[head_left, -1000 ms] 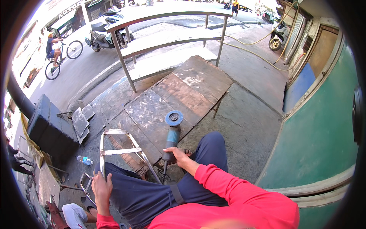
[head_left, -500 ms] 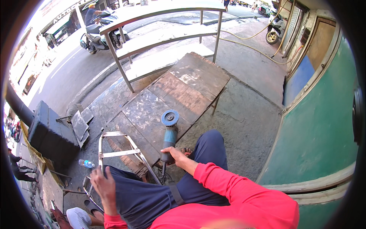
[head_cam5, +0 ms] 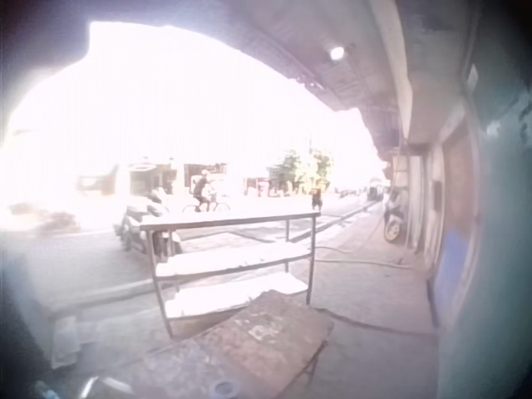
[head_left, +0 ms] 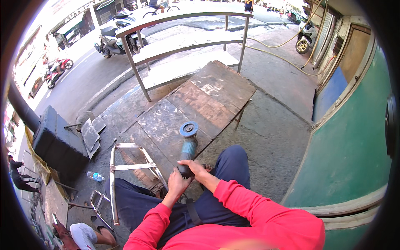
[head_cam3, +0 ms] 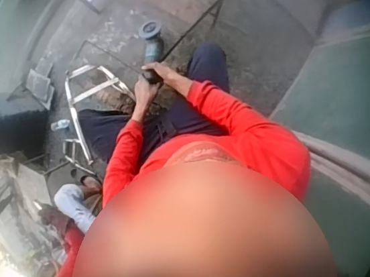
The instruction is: The person uses an angle grinder to smooth and polish a metal frame while seated on the ground. They reposition the frame multiple times to access different sections and briefly pause to adjust the grinder's power cord.
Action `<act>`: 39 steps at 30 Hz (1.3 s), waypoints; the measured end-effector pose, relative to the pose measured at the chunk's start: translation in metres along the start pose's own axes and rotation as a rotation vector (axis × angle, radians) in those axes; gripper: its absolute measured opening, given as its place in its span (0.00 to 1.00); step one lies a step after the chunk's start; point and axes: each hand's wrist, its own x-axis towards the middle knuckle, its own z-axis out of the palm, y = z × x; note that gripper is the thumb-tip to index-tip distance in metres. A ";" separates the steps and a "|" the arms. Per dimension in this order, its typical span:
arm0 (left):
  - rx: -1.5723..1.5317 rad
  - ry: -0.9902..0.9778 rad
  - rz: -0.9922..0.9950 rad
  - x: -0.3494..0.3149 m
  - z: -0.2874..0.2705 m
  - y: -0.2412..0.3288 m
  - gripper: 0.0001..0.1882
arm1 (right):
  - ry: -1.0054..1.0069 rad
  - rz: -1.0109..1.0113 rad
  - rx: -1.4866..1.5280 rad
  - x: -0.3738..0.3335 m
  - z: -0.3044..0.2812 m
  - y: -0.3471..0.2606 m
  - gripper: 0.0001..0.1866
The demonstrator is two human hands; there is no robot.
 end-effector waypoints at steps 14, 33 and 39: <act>-0.305 -0.252 -0.310 0.035 -0.036 0.000 0.28 | -0.250 0.046 0.200 0.021 -0.018 -0.006 0.18; -0.525 -0.165 -0.210 0.046 -0.015 -0.002 0.35 | -0.469 0.102 0.769 0.040 -0.004 -0.010 0.38; -0.556 -0.234 -0.264 0.044 -0.032 0.017 0.19 | -0.463 0.071 0.885 0.045 0.001 -0.009 0.40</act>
